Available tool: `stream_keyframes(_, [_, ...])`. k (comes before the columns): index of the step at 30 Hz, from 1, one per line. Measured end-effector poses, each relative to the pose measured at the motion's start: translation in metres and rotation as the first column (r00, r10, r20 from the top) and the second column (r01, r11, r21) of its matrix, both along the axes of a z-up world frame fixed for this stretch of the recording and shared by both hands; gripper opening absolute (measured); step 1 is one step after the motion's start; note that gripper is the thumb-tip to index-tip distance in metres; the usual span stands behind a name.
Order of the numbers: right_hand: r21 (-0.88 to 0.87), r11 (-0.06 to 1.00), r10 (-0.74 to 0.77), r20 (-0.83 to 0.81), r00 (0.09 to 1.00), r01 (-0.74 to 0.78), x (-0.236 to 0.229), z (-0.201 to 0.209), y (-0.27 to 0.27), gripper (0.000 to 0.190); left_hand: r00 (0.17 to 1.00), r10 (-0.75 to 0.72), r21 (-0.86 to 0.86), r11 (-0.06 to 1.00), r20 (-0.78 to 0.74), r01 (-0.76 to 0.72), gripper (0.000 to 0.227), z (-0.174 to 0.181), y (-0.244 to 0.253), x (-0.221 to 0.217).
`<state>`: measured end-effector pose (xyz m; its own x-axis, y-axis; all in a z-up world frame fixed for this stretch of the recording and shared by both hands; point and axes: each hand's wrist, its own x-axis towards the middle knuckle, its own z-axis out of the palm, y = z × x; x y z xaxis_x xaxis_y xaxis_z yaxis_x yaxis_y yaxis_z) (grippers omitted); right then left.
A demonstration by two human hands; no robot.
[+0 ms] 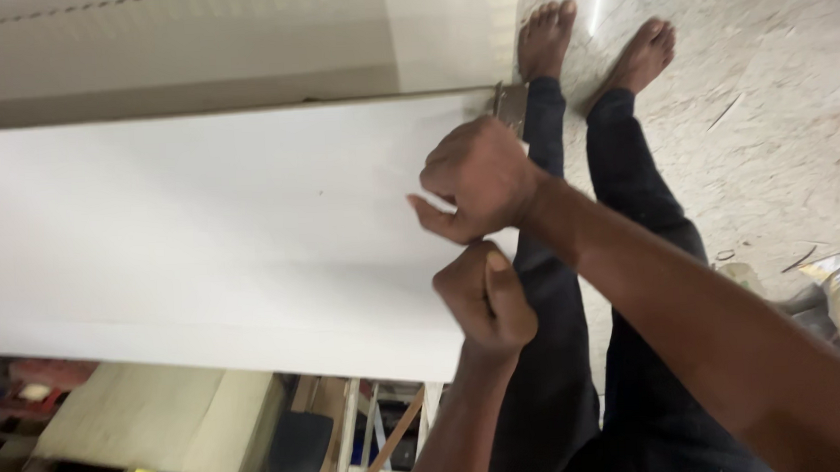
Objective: The person uses a metal scraper to remove material from the edge of a white cabinet door. They repeatedly scrape along the edge and corner, occasionally adjusting their grip and position to reach different sections of the edge.
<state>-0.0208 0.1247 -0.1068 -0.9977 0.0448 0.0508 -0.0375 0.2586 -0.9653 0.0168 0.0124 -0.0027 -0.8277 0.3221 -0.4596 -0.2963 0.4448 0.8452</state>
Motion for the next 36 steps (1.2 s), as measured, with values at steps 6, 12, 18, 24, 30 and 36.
stream_keyframes(6, [0.014, 0.999, -0.034, -0.058, 0.998, 0.035, 0.007, 0.011, -0.012, 0.043, 0.991, -0.049, -0.042, 0.998, -0.121, 0.044, 0.049, 0.012, 0.002, 0.007])
stream_keyframes(12, [-0.029, 1.0, 0.004, -0.025, 1.0, -0.004, 0.021, 0.01, -0.021, 0.044, 1.0, -0.017, -0.078, 0.997, 0.02, 0.018, 0.052, 0.02, -0.009, 0.015])
stream_keyframes(18, [0.003, 0.996, -0.086, -0.077, 0.993, 0.087, 0.004, 0.016, -0.006, 0.043, 0.997, -0.045, -0.025, 0.999, -0.067, 0.043, 0.052, 0.015, 0.002, -0.001])
stream_keyframes(24, [-0.028, 0.992, -0.124, -0.051, 0.991, 0.123, 0.0, 0.017, 0.002, 0.043, 0.999, -0.037, 0.04, 0.999, 0.001, 0.037, 0.05, 0.014, 0.007, -0.01])
stream_keyframes(30, [-0.056, 0.991, -0.126, -0.042, 0.991, 0.123, 0.003, 0.014, -0.003, 0.044, 0.998, -0.044, 0.008, 0.999, -0.04, 0.044, 0.052, 0.013, 0.009, -0.008])
stream_keyframes(36, [-0.226, 0.967, -0.108, 0.066, 0.992, 0.12, 0.011, 0.007, -0.011, 0.046, 0.998, -0.046, -0.131, 0.99, -0.032, 0.041, 0.054, 0.02, 0.004, 0.004])
